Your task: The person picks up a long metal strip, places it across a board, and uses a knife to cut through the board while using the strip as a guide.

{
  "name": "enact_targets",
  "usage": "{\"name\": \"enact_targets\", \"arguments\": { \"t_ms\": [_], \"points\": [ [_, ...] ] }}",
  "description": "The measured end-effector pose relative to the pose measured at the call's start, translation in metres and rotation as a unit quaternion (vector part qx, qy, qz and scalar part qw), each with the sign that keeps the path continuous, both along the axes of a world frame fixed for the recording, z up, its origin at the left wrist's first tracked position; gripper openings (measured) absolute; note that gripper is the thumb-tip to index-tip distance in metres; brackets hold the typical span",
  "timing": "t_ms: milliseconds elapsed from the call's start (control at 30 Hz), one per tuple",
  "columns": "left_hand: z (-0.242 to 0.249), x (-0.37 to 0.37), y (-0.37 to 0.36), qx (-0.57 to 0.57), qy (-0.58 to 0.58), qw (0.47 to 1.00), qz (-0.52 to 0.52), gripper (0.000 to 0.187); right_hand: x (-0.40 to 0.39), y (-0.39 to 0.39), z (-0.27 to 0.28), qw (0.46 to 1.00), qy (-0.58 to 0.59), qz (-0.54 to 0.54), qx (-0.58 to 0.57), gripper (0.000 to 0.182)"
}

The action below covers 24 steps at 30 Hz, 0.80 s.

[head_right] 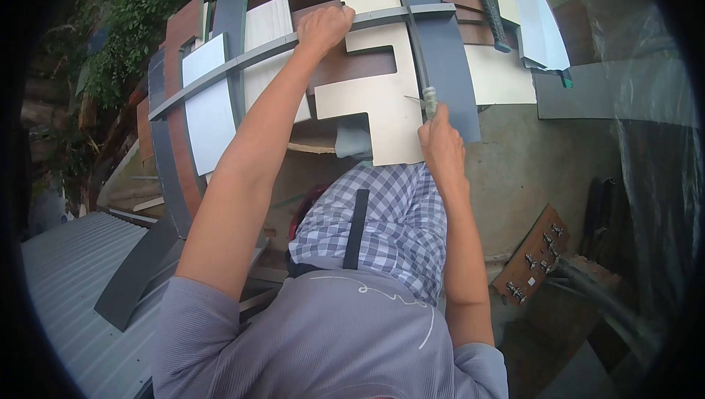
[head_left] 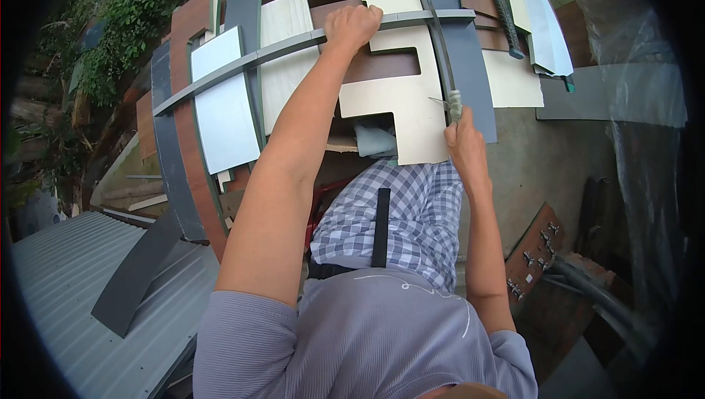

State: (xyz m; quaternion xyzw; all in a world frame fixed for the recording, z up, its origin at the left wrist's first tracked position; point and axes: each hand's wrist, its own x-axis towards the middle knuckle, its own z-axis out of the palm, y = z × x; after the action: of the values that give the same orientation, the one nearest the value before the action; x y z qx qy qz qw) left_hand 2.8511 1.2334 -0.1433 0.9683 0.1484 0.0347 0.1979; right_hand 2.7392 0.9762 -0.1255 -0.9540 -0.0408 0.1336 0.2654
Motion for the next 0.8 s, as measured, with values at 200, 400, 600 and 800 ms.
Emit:
{"name": "enact_targets", "arguments": {
  "t_ms": [200, 400, 600, 800],
  "points": [
    [-0.002, 0.001, -0.002, 0.012, -0.017, 1.000, -0.002, 0.052, 0.061, 0.023, -0.004, 0.998, -0.057, 0.028, -0.001, 0.028],
    [0.003, 0.001, -0.004, 0.031, 0.015, 0.999, 0.010, 0.052, 0.096, 0.050, -0.009, 0.993, -0.102, 0.048, 0.017, 0.025],
    [-0.004, 0.002, -0.001, 0.004, -0.007, 1.000, 0.004, 0.051, 0.020, 0.010, 0.000, 0.999, -0.028, 0.022, 0.005, 0.025],
    [-0.003, 0.002, -0.001, 0.003, -0.009, 1.000, -0.003, 0.052, 0.030, 0.009, -0.004, 0.999, -0.048, 0.020, -0.012, 0.026]
  ]
}}
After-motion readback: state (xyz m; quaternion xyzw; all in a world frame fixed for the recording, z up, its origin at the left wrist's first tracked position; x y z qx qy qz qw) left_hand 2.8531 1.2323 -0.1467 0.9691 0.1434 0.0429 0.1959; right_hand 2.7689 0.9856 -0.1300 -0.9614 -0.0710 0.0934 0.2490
